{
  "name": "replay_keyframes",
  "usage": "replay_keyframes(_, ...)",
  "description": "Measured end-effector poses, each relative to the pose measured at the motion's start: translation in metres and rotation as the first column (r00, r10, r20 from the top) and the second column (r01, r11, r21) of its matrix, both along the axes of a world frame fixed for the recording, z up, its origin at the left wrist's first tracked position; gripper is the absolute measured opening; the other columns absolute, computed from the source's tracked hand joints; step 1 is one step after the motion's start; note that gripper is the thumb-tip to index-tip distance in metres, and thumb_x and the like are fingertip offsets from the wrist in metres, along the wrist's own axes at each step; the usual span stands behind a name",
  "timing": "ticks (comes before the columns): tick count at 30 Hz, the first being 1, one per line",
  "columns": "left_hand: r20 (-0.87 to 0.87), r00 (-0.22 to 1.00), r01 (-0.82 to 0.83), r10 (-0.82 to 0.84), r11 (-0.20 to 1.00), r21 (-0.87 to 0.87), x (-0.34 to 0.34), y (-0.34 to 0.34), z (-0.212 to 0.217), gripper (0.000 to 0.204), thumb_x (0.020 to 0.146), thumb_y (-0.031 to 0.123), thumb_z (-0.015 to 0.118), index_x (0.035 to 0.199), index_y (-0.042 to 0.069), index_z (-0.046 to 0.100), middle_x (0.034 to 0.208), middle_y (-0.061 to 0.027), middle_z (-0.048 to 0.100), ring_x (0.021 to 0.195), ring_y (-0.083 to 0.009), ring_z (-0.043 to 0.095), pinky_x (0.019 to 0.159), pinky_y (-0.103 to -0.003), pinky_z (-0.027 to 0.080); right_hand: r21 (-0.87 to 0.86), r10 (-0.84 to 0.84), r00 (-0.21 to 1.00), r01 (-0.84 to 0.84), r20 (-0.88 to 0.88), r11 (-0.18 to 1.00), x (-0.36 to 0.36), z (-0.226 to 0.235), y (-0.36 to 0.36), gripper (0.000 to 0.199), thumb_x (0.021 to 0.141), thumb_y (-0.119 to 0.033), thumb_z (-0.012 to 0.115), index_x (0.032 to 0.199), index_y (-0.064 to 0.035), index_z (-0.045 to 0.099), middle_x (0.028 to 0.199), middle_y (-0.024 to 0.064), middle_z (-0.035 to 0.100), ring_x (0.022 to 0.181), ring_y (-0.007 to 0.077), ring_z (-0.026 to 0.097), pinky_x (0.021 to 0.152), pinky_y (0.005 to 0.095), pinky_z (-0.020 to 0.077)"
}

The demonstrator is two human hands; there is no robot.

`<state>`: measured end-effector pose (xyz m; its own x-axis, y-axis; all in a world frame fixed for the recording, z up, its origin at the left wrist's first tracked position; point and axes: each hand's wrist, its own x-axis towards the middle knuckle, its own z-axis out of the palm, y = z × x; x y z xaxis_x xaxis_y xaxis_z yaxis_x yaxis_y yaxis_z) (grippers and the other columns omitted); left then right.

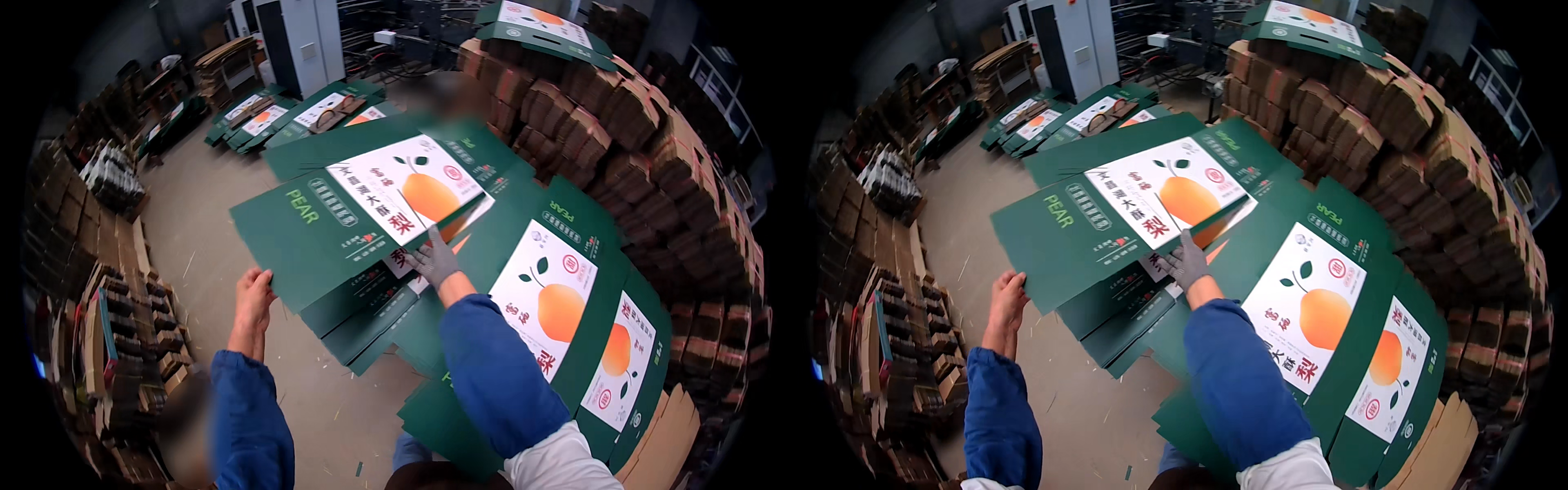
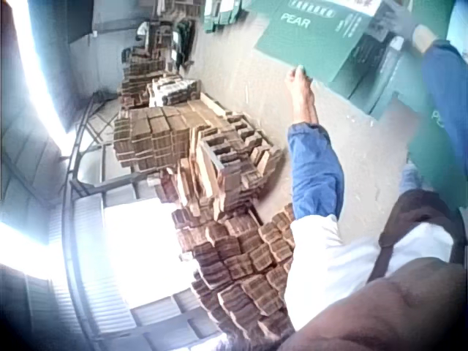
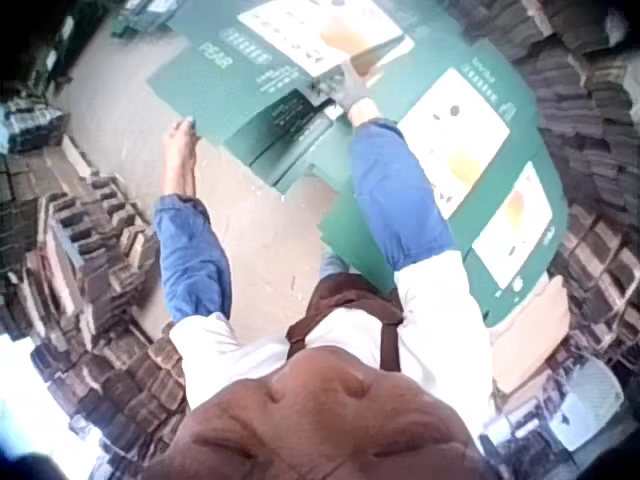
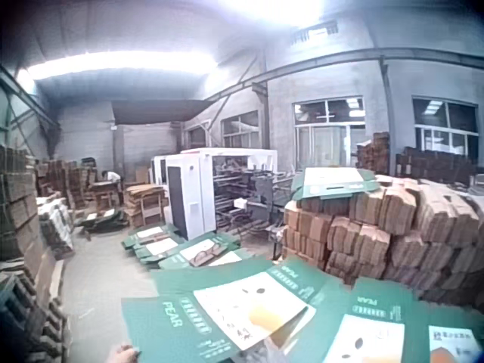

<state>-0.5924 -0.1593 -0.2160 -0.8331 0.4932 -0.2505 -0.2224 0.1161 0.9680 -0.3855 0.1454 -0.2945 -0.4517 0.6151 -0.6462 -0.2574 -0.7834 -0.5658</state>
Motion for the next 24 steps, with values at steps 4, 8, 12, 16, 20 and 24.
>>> replay_keyframes(4, 0.123, 0.992, -0.023, 0.005, 0.989, 0.146, 0.039, -0.013, -0.05, 0.009, 0.096, 0.014, 0.057, 0.09, 0.011, 0.051, 0.081, 0.0004, 0.058, 0.07, -0.0088, 0.053, 0.064, -0.025, 0.044, 0.205, 0.022, 0.998, -0.008, -0.066, 0.979, -0.022, 0.0, 0.044, 0.038, 0.095, -0.037, 0.059, 0.096, -0.0002, 0.054, 0.07, 0.0074, 0.054, 0.055, 0.0215, 0.053, 0.053, 0.035, 0.0511)
replay_keyframes(8, 0.243, 0.963, -0.17, 0.112, 0.958, 0.231, 0.117, -0.03, -0.076, 0.013, 0.096, 0.013, 0.058, 0.089, 0.013, 0.047, 0.083, 0.002, 0.056, 0.072, -0.0091, 0.053, 0.065, -0.026, 0.043, 0.383, 0.134, 0.698, -0.531, 0.703, 0.755, -0.018, -0.011, 0.038, 0.058, 0.089, -0.046, 0.064, 0.119, 0.0026, 0.055, 0.086, 0.0092, 0.061, 0.073, 0.023, 0.061, 0.058, 0.0381, 0.0525)
replay_keyframes(12, 0.304, 0.95, -0.178, 0.075, 0.927, 0.329, 0.243, -0.04, -0.062, 0.009, 0.097, 0.011, 0.055, 0.106, 0.01, 0.053, 0.097, -0.0012, 0.062, 0.084, -0.0113, 0.059, 0.074, -0.028, 0.047, 0.538, 0.031, 0.911, -0.27, 0.411, 0.799, 0.033, -0.076, 0.035, 0.054, 0.09, -0.04, 0.066, 0.117, 0.0058, 0.056, 0.102, 0.0128, 0.066, 0.082, 0.0205, 0.063, 0.059, 0.0372, 0.0512)
replay_keyframes(16, 0.233, 0.939, -0.285, 0.254, 0.953, 0.107, 0.293, -0.148, -0.053, 0.03, 0.097, 0.015, 0.056, 0.126, 0.006, 0.052, 0.114, -0.0111, 0.059, 0.1, -0.0232, 0.059, 0.086, -0.036, 0.05, 0.273, 0.261, 0.947, -0.306, 0.189, 0.912, 0.015, -0.022, -0.049, 0.043, 0.09, -0.018, 0.064, 0.124, 0.0067, 0.053, 0.104, 0.0174, 0.067, 0.09, 0.0256, 0.067, 0.073, 0.0363, 0.0526)
replay_keyframes(20, 0.365, 0.906, -0.249, 0.216, 0.968, 0.044, 0.339, -0.132, -0.047, 0.025, 0.099, 0.014, 0.054, 0.121, 0.001, 0.052, 0.119, -0.0095, 0.056, 0.105, -0.0217, 0.055, 0.091, -0.035, 0.048, 0.741, -0.104, 0.889, -0.3, 0.445, 0.601, 0.061, 0.023, -0.057, 0.043, 0.092, -0.025, 0.061, 0.119, 0.0087, 0.057, 0.105, 0.0218, 0.066, 0.09, 0.0277, 0.064, 0.081, 0.0372, 0.0498)
replay_keyframes(24, 0.46, 0.883, -0.167, 0.094, 0.978, 0.121, 0.383, -0.12, -0.055, 0.021, 0.099, 0.014, 0.054, 0.116, 0.003, 0.053, 0.107, -0.0086, 0.061, 0.097, -0.0195, 0.059, 0.083, -0.035, 0.051, 0.636, 0.036, 0.999, -0.039, 0.017, 0.771, 0.158, 0.086, -0.042, 0.036, 0.093, -0.024, 0.06, 0.113, 0.0059, 0.06, 0.099, 0.0123, 0.068, 0.085, 0.018, 0.064, 0.074, 0.0332, 0.0515)
